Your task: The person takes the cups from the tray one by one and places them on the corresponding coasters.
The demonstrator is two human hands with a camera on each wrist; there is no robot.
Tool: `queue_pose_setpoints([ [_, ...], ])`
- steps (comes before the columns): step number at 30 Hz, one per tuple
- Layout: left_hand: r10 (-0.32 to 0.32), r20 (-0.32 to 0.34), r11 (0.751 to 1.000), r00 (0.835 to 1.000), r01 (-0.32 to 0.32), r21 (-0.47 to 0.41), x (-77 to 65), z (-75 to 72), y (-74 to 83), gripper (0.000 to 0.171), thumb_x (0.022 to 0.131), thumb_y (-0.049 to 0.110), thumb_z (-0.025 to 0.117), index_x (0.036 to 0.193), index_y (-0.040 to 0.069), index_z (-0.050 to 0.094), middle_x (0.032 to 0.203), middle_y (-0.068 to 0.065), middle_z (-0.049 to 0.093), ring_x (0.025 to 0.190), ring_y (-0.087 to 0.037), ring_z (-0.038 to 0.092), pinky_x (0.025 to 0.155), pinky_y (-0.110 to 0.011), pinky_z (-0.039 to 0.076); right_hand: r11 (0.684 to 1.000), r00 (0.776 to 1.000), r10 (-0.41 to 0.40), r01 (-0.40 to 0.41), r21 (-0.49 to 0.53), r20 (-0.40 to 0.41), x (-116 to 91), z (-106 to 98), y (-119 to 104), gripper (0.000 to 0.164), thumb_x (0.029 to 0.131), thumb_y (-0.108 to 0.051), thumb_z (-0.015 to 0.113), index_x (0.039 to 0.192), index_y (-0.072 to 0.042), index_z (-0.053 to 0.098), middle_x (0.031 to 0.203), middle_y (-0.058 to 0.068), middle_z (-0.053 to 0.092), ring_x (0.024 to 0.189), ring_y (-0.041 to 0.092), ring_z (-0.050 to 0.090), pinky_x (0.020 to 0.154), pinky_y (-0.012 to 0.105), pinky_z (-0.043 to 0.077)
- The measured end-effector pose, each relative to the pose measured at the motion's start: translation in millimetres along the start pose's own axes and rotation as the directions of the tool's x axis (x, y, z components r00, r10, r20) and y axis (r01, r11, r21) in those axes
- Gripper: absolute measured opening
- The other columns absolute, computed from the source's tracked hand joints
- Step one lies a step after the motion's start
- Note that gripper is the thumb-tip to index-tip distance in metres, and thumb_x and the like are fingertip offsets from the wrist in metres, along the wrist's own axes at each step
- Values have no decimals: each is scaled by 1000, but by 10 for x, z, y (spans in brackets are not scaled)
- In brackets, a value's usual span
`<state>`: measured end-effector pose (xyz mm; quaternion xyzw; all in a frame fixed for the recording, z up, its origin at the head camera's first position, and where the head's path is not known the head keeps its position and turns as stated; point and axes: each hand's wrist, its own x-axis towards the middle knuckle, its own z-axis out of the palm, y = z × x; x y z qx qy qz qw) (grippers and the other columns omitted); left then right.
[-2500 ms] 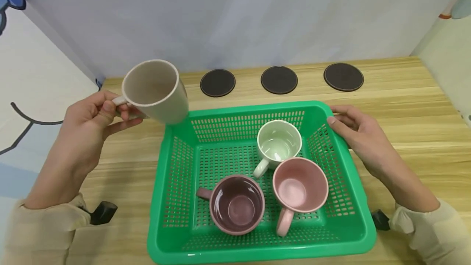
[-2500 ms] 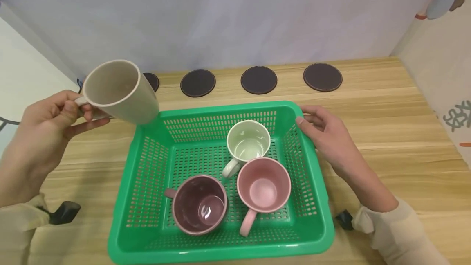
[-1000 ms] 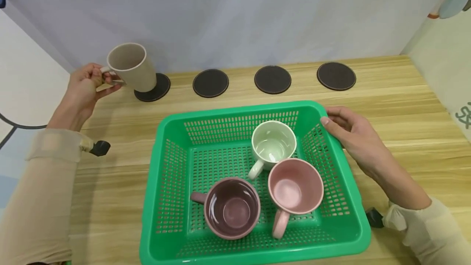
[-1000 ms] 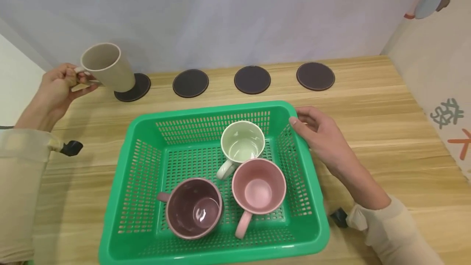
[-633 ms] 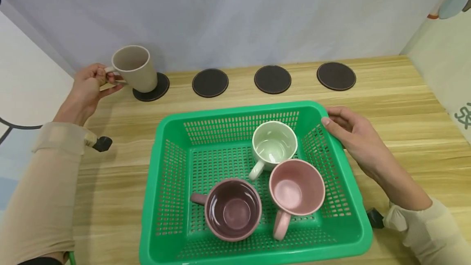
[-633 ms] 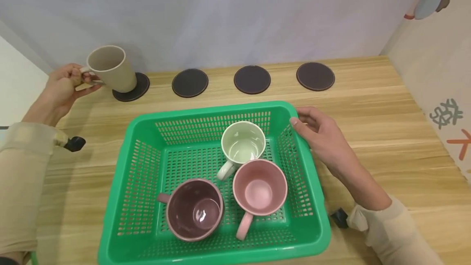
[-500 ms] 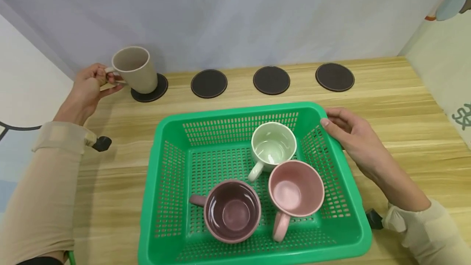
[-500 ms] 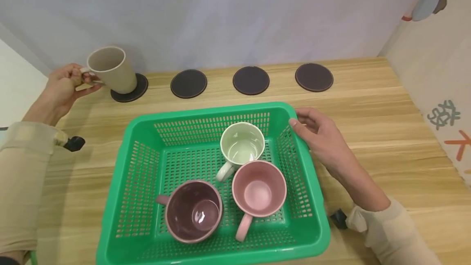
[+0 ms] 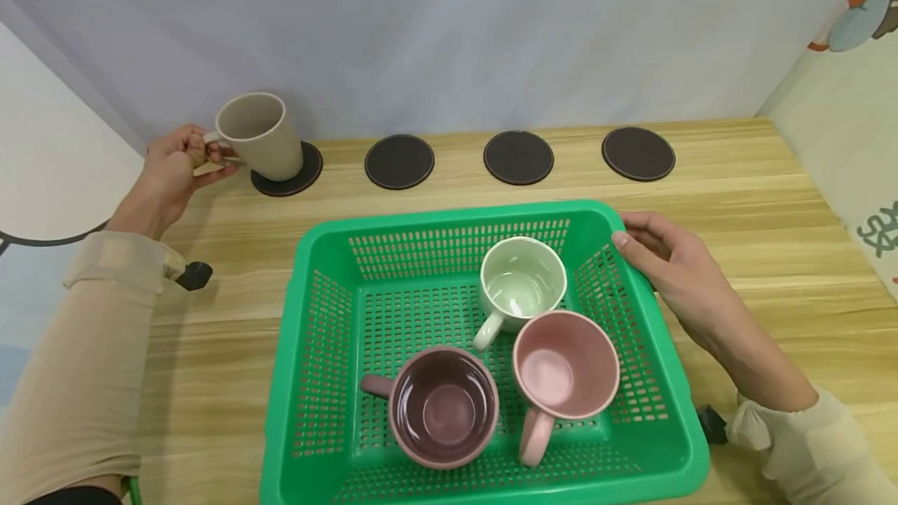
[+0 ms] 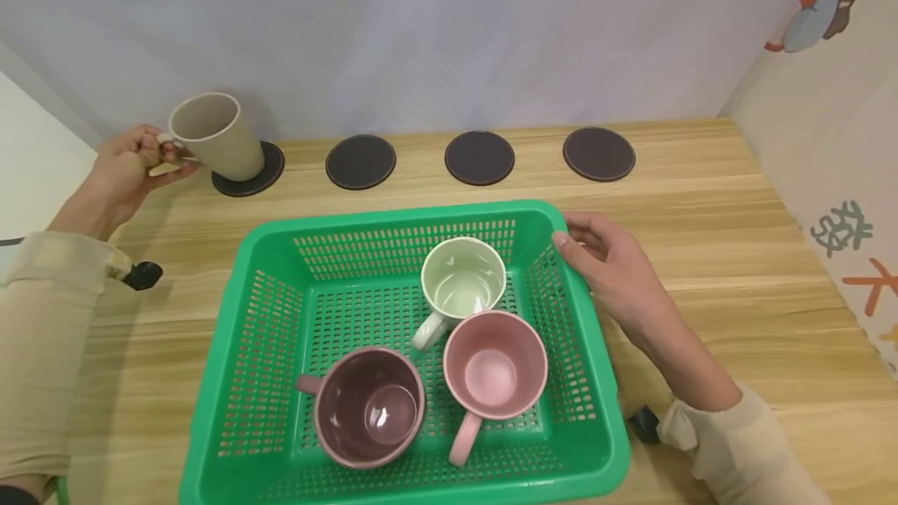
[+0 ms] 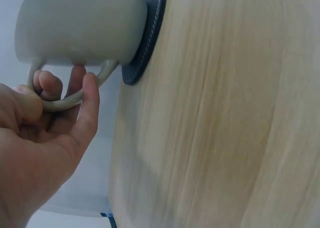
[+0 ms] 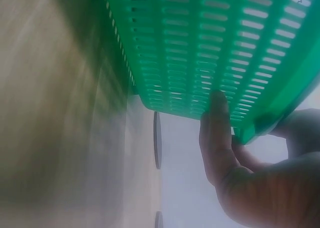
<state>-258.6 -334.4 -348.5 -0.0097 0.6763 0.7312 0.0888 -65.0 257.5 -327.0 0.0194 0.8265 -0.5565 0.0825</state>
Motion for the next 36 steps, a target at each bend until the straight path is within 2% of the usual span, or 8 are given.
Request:
queue_pose_setpoints([
  [7,32,-3,997,999,-32,66,-33,21,-30,24,102,24,44,106,2,53,96,-2,60,96,-11,63,81,-23,60,1000,1000,-5,5,-29,-5,-9,-16,7,45,101,-40,53,137,-13,51,113,-9,66,91,6,69,73,26,60],
  [11,26,-94,982,995,-8,187,-77,88,-1,31,101,30,46,120,6,52,109,4,58,101,-8,57,78,-18,59,999,1000,0,0,-43,-10,-14,-33,6,46,101,-40,53,137,-13,51,112,-10,66,90,6,68,73,26,60],
  [14,63,-200,927,978,17,374,-130,158,34,44,101,36,45,137,12,44,117,12,49,102,-2,51,77,-12,56,999,1000,1,-1,-44,-11,-11,-55,-1,46,101,-40,53,137,-12,50,112,-11,66,90,6,68,72,25,59],
  [17,126,-263,838,957,39,544,-199,221,53,52,103,38,41,148,15,31,124,13,42,103,0,50,77,-10,53,999,1000,-2,1,-42,-10,-7,-80,-8,45,102,-38,52,138,-11,50,113,-10,66,91,5,68,72,25,59],
  [21,174,-267,800,948,22,600,-291,298,62,48,104,36,40,147,17,30,127,11,40,102,-1,52,76,-9,52,1000,1000,-5,5,-18,-12,0,-106,-10,44,102,-36,53,137,-10,50,113,-9,67,90,6,69,72,24,59],
  [29,328,-214,755,920,-119,645,-634,535,33,36,104,27,46,138,15,45,115,15,48,97,1,54,74,-7,51,1000,1000,-4,5,18,-14,12,-130,15,43,101,-35,55,136,-10,52,111,-9,68,87,6,69,69,25,60],
  [32,364,-176,714,915,-153,683,-785,639,58,32,104,25,46,134,14,50,115,18,50,99,2,54,76,-8,49,1000,1000,-8,8,18,-13,10,-132,16,42,101,-34,54,136,-10,52,111,-9,68,87,6,69,70,24,59],
  [36,340,-67,627,938,-173,760,-1027,780,111,30,104,28,48,131,18,57,120,18,51,106,6,50,82,-13,43,1000,1000,-11,12,29,-13,5,-127,18,42,101,-33,55,136,-9,51,111,-8,68,87,6,69,70,24,59],
])
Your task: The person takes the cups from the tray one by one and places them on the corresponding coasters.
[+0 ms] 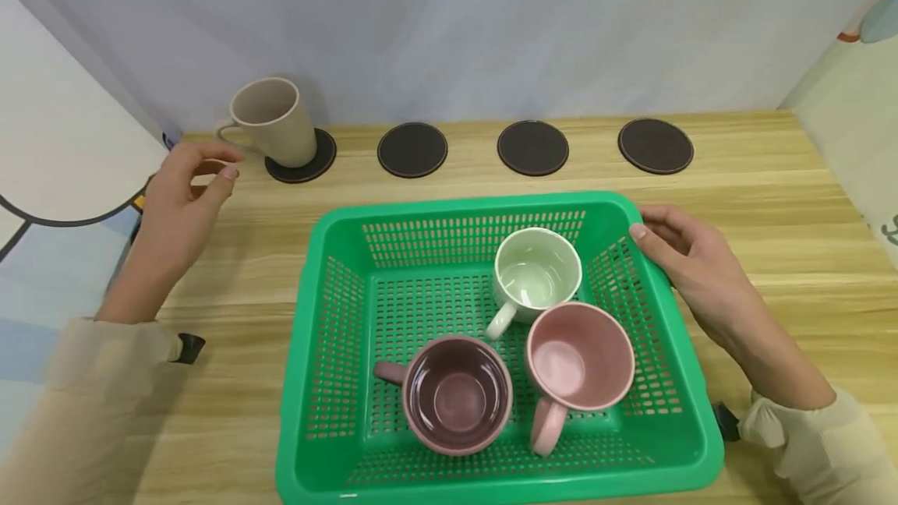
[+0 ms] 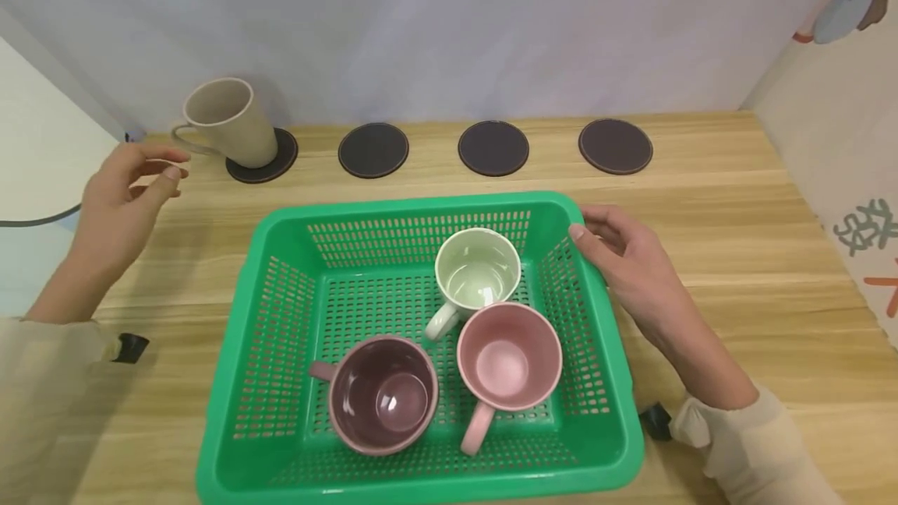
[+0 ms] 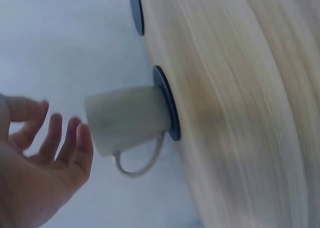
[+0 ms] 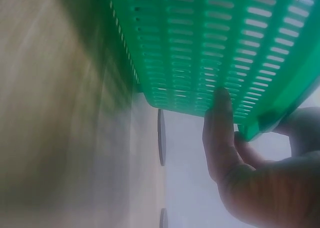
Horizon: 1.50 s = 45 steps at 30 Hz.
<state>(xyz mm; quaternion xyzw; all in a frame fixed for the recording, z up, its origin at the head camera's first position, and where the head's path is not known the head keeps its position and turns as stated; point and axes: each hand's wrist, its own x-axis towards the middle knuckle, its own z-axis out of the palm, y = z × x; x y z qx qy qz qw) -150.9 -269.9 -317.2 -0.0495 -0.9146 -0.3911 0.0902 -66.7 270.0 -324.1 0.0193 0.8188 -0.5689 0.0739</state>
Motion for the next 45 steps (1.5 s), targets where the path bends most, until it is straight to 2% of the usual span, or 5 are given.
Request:
queue_pose_setpoints([
  [6,191,102,982,976,-189,-30,-348,71,291,23,101,13,55,122,16,63,120,10,57,111,2,52,87,-9,41,1000,1000,-1,1,-1,4,-11,-4,10,42,101,-33,55,136,-9,52,112,-8,68,88,6,69,70,24,59],
  [14,382,222,923,897,-359,-136,-685,153,680,28,97,1,58,119,17,64,119,8,60,113,-2,56,92,-10,46,1000,1000,1,-1,21,5,-17,-19,20,41,101,-32,56,136,-9,52,112,-8,68,88,6,69,69,23,59],
  [33,342,614,936,711,-202,-288,-1029,402,1110,18,101,19,56,115,31,60,113,12,64,103,-8,63,71,-25,59,1000,1000,10,-10,20,13,11,-21,10,41,101,-31,56,135,-11,52,109,-9,68,85,6,68,67,23,59],
  [40,300,773,952,558,-125,-279,-1015,417,1186,14,102,34,53,114,29,59,109,8,65,77,-8,67,59,-25,58,999,1000,-6,5,37,20,9,-18,3,41,101,-31,56,136,-10,52,111,-6,67,87,7,68,68,23,59],
  [45,287,819,958,497,-142,-250,-991,443,1240,14,102,37,53,113,31,59,107,9,65,66,-5,63,58,-25,57,999,1000,-17,16,41,17,-3,-20,7,41,101,-29,56,136,-8,52,112,-5,67,88,7,69,68,23,59],
])
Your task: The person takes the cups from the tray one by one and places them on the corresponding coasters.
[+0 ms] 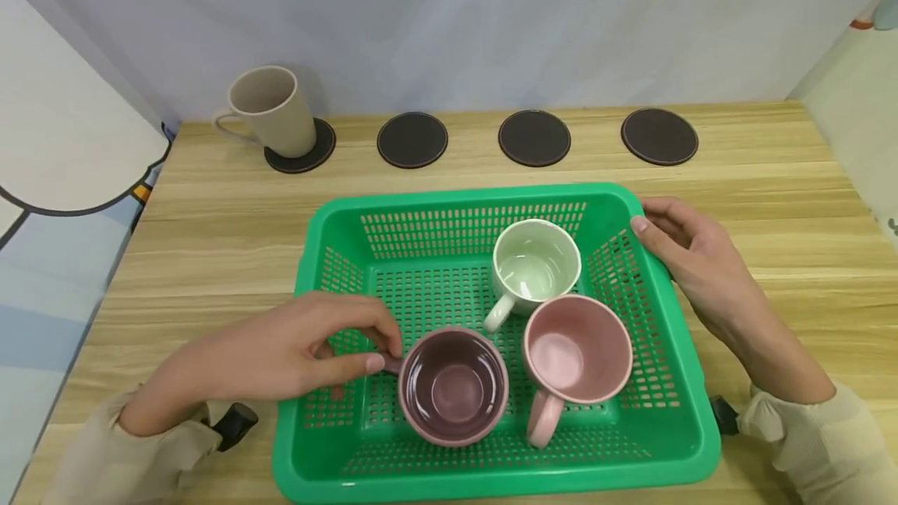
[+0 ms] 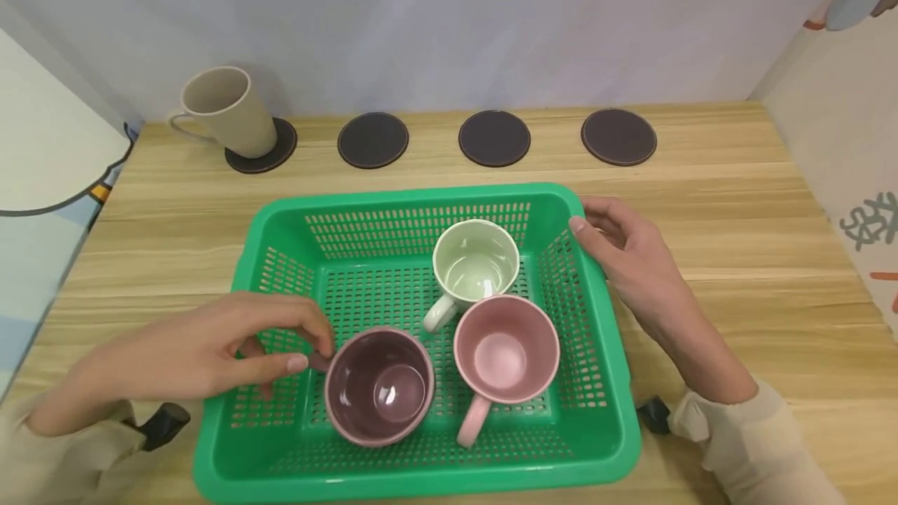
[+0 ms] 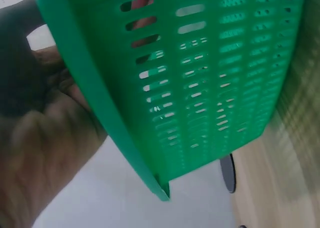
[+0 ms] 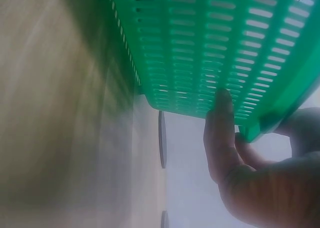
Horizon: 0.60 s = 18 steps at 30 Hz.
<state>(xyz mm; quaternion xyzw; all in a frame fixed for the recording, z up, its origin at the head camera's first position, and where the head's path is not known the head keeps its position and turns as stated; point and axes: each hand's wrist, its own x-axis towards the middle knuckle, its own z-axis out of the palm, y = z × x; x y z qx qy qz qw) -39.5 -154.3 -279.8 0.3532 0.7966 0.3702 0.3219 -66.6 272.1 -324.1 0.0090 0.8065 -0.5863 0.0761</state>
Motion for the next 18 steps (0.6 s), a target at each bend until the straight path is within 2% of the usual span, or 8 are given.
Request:
queue_pose_setpoints([
  [4,-84,64,996,994,81,43,70,-26,50,14,101,40,53,113,33,57,101,9,66,57,-7,63,60,-25,57,1000,1000,0,0,-23,-7,-2,7,-4,41,101,-31,55,136,-9,52,111,-7,67,88,6,69,69,22,59],
  [5,-86,74,994,994,81,76,95,-27,59,13,101,40,54,112,33,57,99,11,66,60,-6,63,63,-25,57,1000,1000,2,-2,-26,-10,-8,5,-2,41,101,-31,55,136,-9,52,111,-7,67,88,6,69,69,22,59],
  [8,-49,93,981,994,30,191,168,-30,67,6,102,36,53,103,35,59,89,16,64,67,-2,61,69,-23,54,999,1000,-1,0,-35,-20,-17,-3,3,40,102,-31,55,136,-10,52,111,-7,67,89,6,68,69,22,59],
  [11,-13,125,963,992,-21,267,219,-24,60,13,104,35,50,93,36,58,79,18,56,73,-1,54,71,-21,50,999,1000,-7,5,-48,-29,-17,-10,1,40,102,-31,55,136,-10,52,112,-7,67,89,6,68,69,22,59],
  [14,-21,164,960,986,-26,279,230,-23,49,18,105,38,46,89,35,55,73,18,48,68,-1,50,66,-19,45,998,1000,-7,6,-57,-27,-11,0,-4,41,102,-31,54,136,-10,52,112,-8,67,89,6,69,69,23,59],
  [18,-38,196,969,980,-12,247,222,-32,34,19,105,40,45,89,35,54,73,18,47,66,-1,48,65,-18,44,997,1000,-9,7,-80,-24,-6,20,-15,41,102,-33,53,137,-11,52,113,-9,67,89,5,69,70,24,59],
])
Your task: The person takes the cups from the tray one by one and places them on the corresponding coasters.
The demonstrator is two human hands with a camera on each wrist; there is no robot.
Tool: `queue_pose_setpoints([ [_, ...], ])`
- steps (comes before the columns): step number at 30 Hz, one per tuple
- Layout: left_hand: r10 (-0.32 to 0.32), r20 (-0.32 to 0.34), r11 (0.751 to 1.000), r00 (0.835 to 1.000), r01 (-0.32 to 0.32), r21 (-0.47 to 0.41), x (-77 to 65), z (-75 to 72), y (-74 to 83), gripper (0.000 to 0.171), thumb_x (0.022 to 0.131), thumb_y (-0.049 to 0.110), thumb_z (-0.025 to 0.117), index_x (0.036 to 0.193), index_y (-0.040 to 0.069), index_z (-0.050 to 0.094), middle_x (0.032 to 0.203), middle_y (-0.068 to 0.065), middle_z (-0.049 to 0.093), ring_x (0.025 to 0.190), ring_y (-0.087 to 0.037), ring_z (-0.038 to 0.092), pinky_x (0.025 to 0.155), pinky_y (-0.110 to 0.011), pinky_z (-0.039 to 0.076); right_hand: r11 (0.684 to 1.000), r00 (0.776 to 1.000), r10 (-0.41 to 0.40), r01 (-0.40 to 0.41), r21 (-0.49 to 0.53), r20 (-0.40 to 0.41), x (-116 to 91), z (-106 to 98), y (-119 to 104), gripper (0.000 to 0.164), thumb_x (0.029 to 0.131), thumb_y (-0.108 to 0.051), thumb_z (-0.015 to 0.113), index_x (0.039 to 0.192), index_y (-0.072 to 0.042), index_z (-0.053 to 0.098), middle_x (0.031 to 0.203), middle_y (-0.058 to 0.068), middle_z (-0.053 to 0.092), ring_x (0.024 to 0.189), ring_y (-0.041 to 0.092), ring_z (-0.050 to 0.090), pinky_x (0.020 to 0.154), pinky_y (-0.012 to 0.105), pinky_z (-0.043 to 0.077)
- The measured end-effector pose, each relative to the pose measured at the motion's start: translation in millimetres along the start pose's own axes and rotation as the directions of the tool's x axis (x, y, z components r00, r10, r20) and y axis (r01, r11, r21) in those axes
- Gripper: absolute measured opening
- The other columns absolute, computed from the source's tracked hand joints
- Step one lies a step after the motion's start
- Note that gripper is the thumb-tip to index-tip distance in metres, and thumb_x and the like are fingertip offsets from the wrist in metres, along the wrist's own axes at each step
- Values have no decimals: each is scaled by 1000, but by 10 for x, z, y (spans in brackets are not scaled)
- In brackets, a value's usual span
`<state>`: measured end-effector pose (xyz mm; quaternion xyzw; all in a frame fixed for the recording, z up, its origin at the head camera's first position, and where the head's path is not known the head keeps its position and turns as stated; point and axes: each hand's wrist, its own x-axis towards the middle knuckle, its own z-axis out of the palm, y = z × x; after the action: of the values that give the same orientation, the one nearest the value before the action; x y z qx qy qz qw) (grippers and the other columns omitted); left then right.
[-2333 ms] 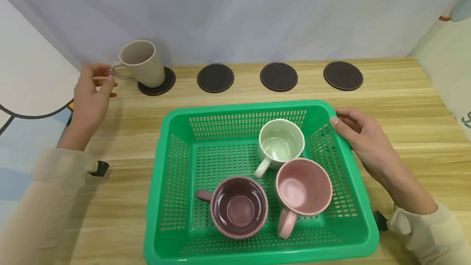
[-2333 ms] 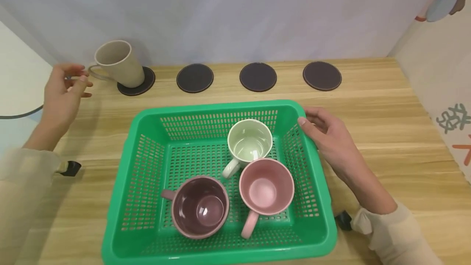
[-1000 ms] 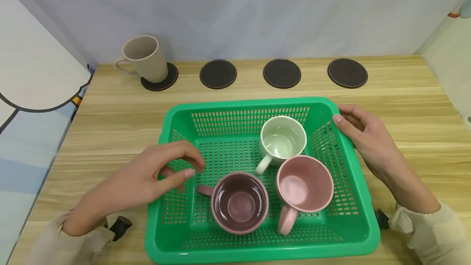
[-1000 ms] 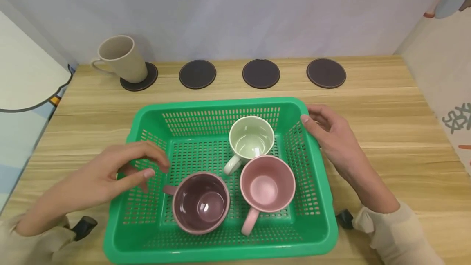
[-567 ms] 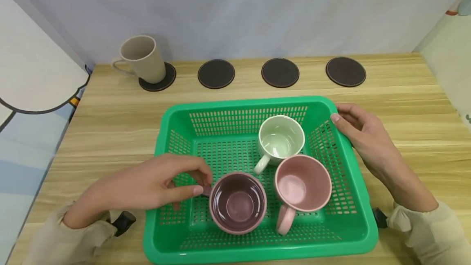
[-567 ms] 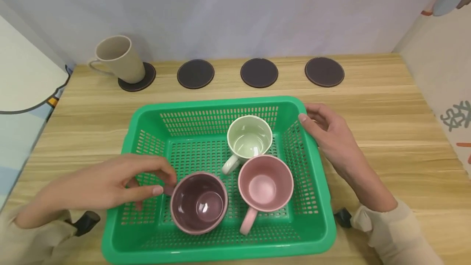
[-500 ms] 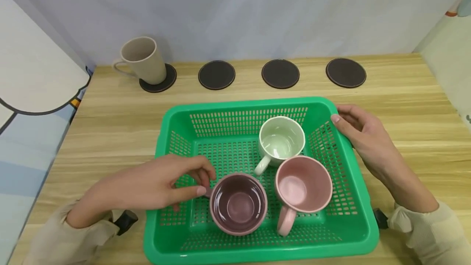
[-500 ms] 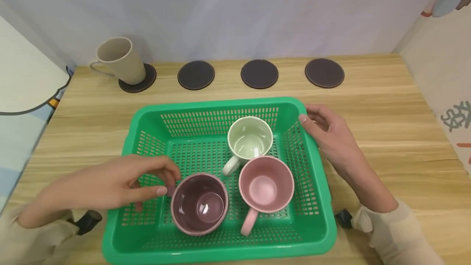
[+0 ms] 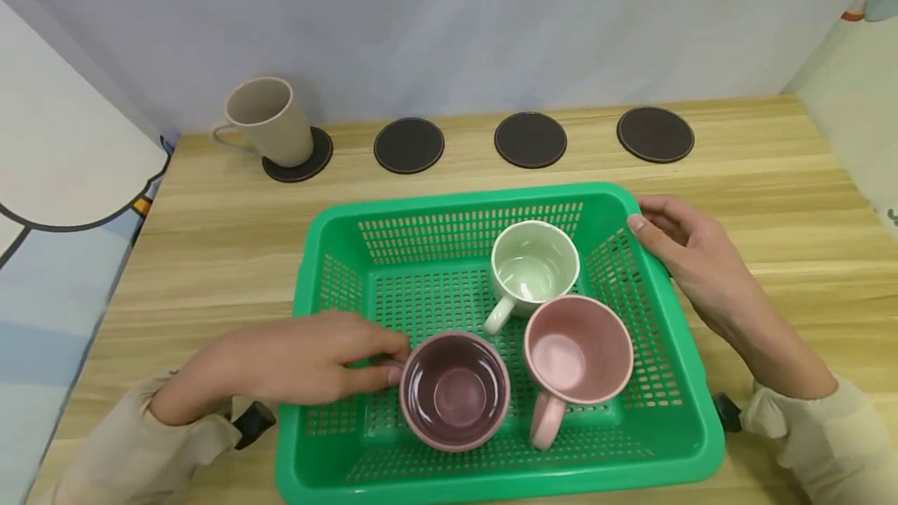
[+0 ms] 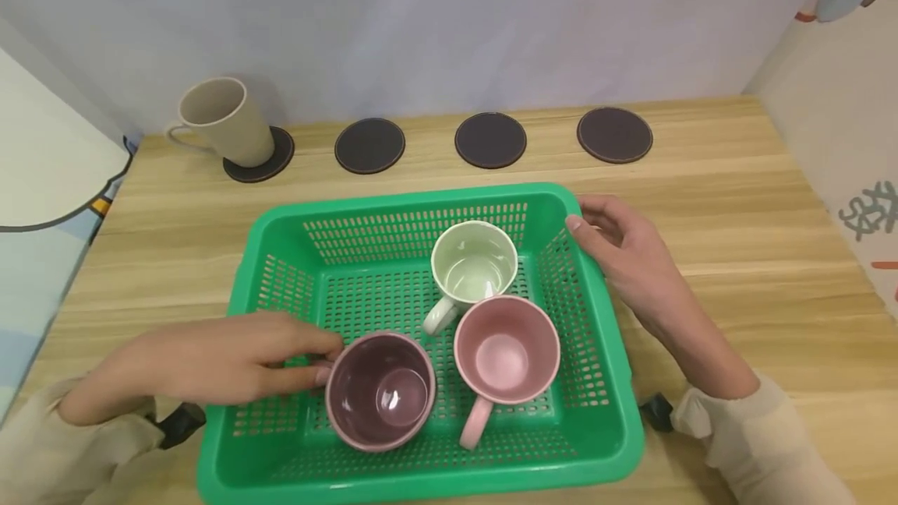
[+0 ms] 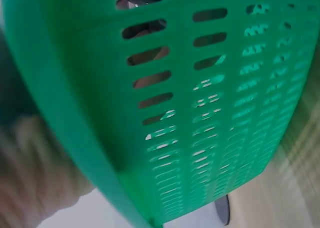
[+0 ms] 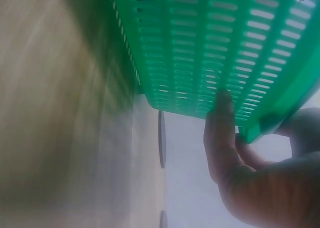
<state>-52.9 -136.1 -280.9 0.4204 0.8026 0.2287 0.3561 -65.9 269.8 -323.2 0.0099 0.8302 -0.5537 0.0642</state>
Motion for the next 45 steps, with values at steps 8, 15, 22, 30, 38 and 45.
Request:
queue_pose_setpoints([
  [8,5,110,987,994,13,-162,26,-21,-62,22,105,38,45,90,30,57,75,10,55,66,0,57,65,-19,53,999,1000,8,-8,-34,4,26,8,-29,43,102,-37,52,137,-12,51,112,-13,66,92,4,67,73,23,59],
  [15,40,187,963,982,12,-267,28,-63,-90,18,104,33,50,92,28,63,79,9,61,68,-3,64,65,-25,60,999,1000,10,-10,-41,9,8,14,-6,44,102,-38,52,137,-12,50,113,-12,66,93,4,68,72,24,59],
  [22,108,218,948,970,-35,-316,29,-84,-117,21,102,28,53,85,20,63,75,9,62,67,-1,65,65,-27,61,1000,1000,8,-8,-29,6,-7,7,0,43,102,-36,52,137,-12,51,113,-12,66,92,4,69,72,25,60],
  [30,161,241,898,957,-41,-438,29,-93,-146,26,103,29,52,87,12,62,78,-3,65,73,-4,67,70,-30,62,1000,1000,13,-13,-22,10,-8,10,9,43,102,-36,52,137,-12,50,113,-11,66,92,5,68,72,25,60],
  [38,192,205,876,960,-73,-476,-1,-78,-148,28,103,29,53,85,9,62,79,-8,65,75,-4,67,72,-32,62,999,1000,12,-11,-35,11,-18,20,10,44,102,-37,52,137,-11,50,112,-10,65,92,5,68,73,25,60],
  [45,235,127,889,964,-161,-428,-12,-60,-154,28,103,30,52,83,13,63,75,-3,66,70,-4,63,70,-28,61,999,1000,7,-7,-51,11,-6,7,-1,45,102,-39,51,138,-12,50,114,-10,65,93,4,68,74,25,60],
])
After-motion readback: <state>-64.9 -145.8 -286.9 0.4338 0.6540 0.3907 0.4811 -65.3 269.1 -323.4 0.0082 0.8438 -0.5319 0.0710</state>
